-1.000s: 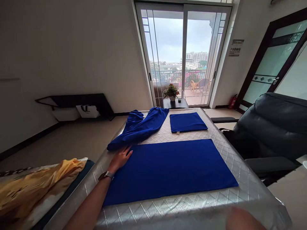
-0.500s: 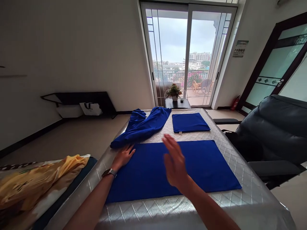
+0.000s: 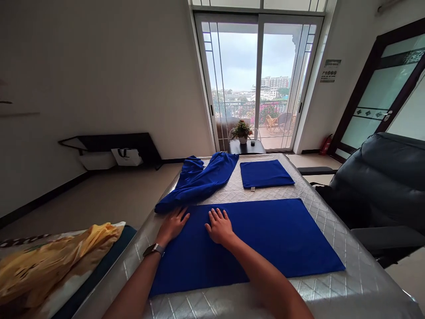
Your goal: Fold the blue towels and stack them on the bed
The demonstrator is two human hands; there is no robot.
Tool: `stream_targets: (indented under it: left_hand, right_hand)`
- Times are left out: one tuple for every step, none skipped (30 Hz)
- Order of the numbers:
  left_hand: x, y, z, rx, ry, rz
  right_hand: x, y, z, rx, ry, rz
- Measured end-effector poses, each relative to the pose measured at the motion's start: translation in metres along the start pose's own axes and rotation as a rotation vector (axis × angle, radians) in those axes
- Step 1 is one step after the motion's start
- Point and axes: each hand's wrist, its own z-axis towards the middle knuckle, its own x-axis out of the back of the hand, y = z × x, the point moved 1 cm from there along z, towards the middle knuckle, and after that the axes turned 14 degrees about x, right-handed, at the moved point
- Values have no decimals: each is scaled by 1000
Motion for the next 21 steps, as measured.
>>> stream_targets:
  left_hand:
    - [-1,0,0,1,1,-1]
    - [-2,-1,1,1,1,2]
    - [-3,-2,2,0,0,6]
    - [-5,-3,2,-1,-2,11]
    - [-6,-3,3,-1,-4,15]
    - [-7,-4,4,2,-6,20]
    - [-9,-4,4,6,-8,29]
    - [-9,-5,4,11,-12,41]
    - [-10,-5,5,17,-15,57]
    - [-10,-4,5,20,-16,73]
    - [-10,-4,5,16,-16,87]
    - [-10,-4,5,10,-15,99]
    - [-10,-4,6,2,-15,108]
    - [-10,-5,6,-1,-18,114]
    - [-11,-6,7,1,-25,117]
    - [-11,-7,8,7,-38,118]
    - [-12,-9,9,16,-55,117]
    - [-12,-10,10,26,-73,114]
    - [-13,-11,12,37,-94,110]
    - [-12,-12,13,49,-115,106]
    - [-11,-13,13,60,-131,104]
  right_hand:
    - [5,9,-7,-22,-5,-13]
    - [11,20,-15,-52,-14,-28]
    - [18,33,-24,-89,-23,-48]
    - [26,46,-36,-128,-32,-72]
    - [34,62,-49,-168,-38,-100]
    - [42,78,-63,-210,-44,-130]
    - [51,96,-80,-253,-51,-162]
    - [60,115,-97,-294,-56,-196]
    - [69,134,-115,-344,-61,-231]
    - [78,154,-134,-398,-64,-265]
    - [87,173,-153,-453,-64,-299]
    - [96,193,-171,-516,-61,-330]
    - [105,211,-188,-578,-51,-356]
    - [112,227,-204,-635,-36,-375]
    - [118,241,-217,-682,-18,-387]
    - [122,253,-228,-713,1,-393]
    - [125,262,-237,-728,20,-398]
    - [126,268,-242,-732,36,-403]
    - [126,272,-246,-730,49,-408]
    - [125,274,-247,-728,60,-415]
    - [124,274,-248,-728,69,-420]
